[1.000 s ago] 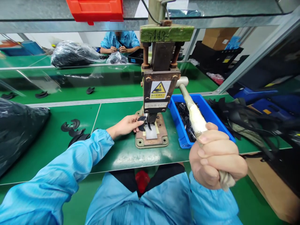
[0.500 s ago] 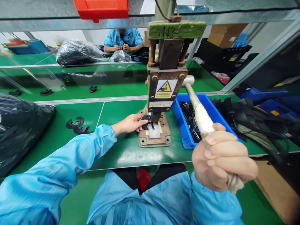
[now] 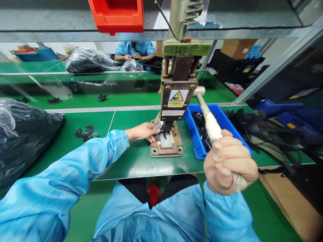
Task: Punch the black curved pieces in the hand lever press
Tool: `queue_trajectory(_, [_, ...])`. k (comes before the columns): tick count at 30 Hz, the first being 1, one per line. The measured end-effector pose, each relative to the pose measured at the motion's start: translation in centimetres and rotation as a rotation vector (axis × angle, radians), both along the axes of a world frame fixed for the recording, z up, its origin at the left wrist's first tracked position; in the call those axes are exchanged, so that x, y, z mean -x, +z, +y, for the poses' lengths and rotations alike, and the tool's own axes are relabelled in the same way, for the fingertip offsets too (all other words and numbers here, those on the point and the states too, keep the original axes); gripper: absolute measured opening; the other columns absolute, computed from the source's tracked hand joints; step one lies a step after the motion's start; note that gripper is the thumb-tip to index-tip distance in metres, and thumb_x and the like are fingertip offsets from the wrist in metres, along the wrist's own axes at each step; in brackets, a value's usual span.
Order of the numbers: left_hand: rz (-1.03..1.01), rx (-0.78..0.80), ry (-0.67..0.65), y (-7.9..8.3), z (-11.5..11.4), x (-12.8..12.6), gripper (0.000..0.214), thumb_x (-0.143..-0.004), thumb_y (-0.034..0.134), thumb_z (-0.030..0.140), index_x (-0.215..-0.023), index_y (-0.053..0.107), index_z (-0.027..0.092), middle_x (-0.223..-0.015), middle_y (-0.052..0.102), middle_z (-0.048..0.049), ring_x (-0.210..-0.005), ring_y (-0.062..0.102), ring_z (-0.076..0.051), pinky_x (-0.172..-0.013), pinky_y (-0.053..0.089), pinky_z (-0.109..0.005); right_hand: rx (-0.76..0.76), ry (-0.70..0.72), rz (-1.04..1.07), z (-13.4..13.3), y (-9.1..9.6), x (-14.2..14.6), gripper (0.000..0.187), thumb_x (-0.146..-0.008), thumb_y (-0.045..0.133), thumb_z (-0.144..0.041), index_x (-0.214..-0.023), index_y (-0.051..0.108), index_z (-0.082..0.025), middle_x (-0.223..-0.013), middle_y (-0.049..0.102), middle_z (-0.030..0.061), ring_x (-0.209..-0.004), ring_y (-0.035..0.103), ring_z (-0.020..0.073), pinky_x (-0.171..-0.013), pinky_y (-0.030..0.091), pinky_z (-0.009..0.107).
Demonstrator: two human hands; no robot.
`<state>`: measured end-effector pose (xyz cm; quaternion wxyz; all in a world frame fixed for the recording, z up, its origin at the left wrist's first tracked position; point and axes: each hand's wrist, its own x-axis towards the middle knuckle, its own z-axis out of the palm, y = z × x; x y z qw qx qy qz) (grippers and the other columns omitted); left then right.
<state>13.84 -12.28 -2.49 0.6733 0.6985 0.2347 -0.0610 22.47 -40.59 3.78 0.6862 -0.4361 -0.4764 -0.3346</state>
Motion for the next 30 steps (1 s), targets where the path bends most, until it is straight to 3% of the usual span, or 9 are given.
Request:
queue_trajectory(7, [0.143, 0.115, 0.126, 1.6, -1.3, -0.2, 0.026, -0.093, 0.085, 0.035, -0.094, 0.07, 0.015, -0.064, 0.075, -0.0073, -0.05, 0.072, -0.017, -0.05, 0.059, -0.021, 0.069, 0.036, -0.016, -0.3, 1.2, 0.6, 0.024, -0.09, 0.071, -0.035, -0.073, 0.059, -0.026, -0.07, 0.06, -0.0038, -0.081, 0.067, 0.021, -0.105, 0.058, 0.062])
queue_trajectory(10, [0.073, 0.125, 0.182, 1.7, -2.4, 0.2, 0.023, -0.095, 0.083, 0.032, -0.098, 0.07, 0.014, -0.068, 0.074, -0.0053, -0.051, 0.072, -0.015, -0.05, 0.06, -0.02, 0.032, 0.091, -0.01, 0.4, 5.1, 0.0, 0.016, -0.09, 0.074, -0.039, -0.093, 0.066, -0.027, -0.085, 0.067, -0.0008, -0.091, 0.071, 0.0225, -0.11, 0.059, 0.06])
queue_trajectory(13, [-0.032, 0.119, 0.22, 1.8, -3.7, 1.6, 0.024, -0.098, 0.08, 0.034, -0.101, 0.068, 0.013, -0.076, 0.076, -0.0049, -0.052, 0.072, -0.013, -0.05, 0.06, -0.019, 0.082, 0.127, 0.024, 0.9, 9.8, -1.4, 0.041, -0.092, 0.074, -0.049, -0.125, 0.064, -0.026, -0.117, 0.071, 0.0076, -0.115, 0.073, 0.0256, -0.117, 0.056, 0.056])
queue_trajectory(15, [-0.109, 0.114, 0.23, 2.0, -4.7, 3.4, 0.031, -0.096, 0.082, 0.041, -0.099, 0.066, 0.014, -0.076, 0.076, -0.0045, -0.053, 0.072, -0.012, -0.05, 0.059, -0.019, 0.123, 0.11, 0.057, 0.8, 11.0, -2.1, 0.051, -0.094, 0.074, -0.049, -0.138, 0.059, -0.028, -0.135, 0.066, 0.0103, -0.127, 0.069, 0.0264, -0.117, 0.056, 0.052])
queue_trajectory(17, [-0.193, 0.12, 0.202, 2.2, -5.8, 5.8, 0.043, -0.09, 0.085, 0.052, -0.097, 0.064, 0.016, -0.074, 0.075, -0.0041, -0.055, 0.073, -0.013, -0.05, 0.059, -0.019, 0.137, 0.054, 0.143, 0.4, 9.6, -2.0, 0.056, -0.094, 0.077, -0.043, -0.144, 0.056, -0.029, -0.145, 0.062, 0.0102, -0.129, 0.067, 0.0244, -0.115, 0.056, 0.048])
queue_trajectory(19, [-0.274, 0.124, 0.158, 2.6, -7.1, 8.6, 0.054, -0.084, 0.086, 0.064, -0.094, 0.061, 0.017, -0.071, 0.073, -0.0025, -0.056, 0.073, -0.015, -0.049, 0.058, -0.019, 0.222, 0.024, 0.296, 0.0, 5.9, -0.8, 0.052, -0.094, 0.078, -0.036, -0.141, 0.059, -0.028, -0.14, 0.065, 0.0087, -0.121, 0.068, 0.02, -0.113, 0.056, 0.043])
queue_trajectory(22, [-0.347, 0.107, 0.103, 3.1, -9.0, 12.4, 0.06, -0.083, 0.082, 0.073, -0.09, 0.059, 0.018, -0.064, 0.068, 0.0008, -0.052, 0.07, -0.014, -0.048, 0.057, -0.02, 0.635, 0.268, 0.475, -0.5, -1.3, 2.8, 0.033, -0.095, 0.078, -0.034, -0.125, 0.068, -0.024, -0.112, 0.074, 0.0058, -0.103, 0.072, 0.017, -0.099, 0.061, 0.035])
queue_trajectory(25, [-0.364, 0.098, 0.087, 3.2, -10.9, 15.0, 0.058, -0.087, 0.076, 0.073, -0.091, 0.059, 0.018, -0.064, 0.067, 0.0015, -0.05, 0.066, -0.012, -0.048, 0.056, -0.02, 0.814, 0.421, 0.494, -0.6, -6.5, 7.2, 0.039, -0.09, 0.083, -0.04, -0.123, 0.071, -0.023, -0.109, 0.078, 0.0077, -0.095, 0.076, 0.0203, -0.088, 0.064, 0.035])
queue_trajectory(30, [-0.348, 0.059, 0.077, 3.1, -13.6, 16.9, 0.052, -0.093, 0.072, 0.068, -0.094, 0.06, 0.018, -0.072, 0.068, 0.0005, -0.054, 0.068, -0.011, -0.047, 0.053, -0.018, 0.762, 0.44, 0.542, -0.1, -8.7, 11.7, 0.027, -0.093, 0.079, -0.048, -0.098, 0.069, -0.023, -0.09, 0.072, 0.0016, -0.08, 0.069, 0.0156, -0.075, 0.058, 0.029])
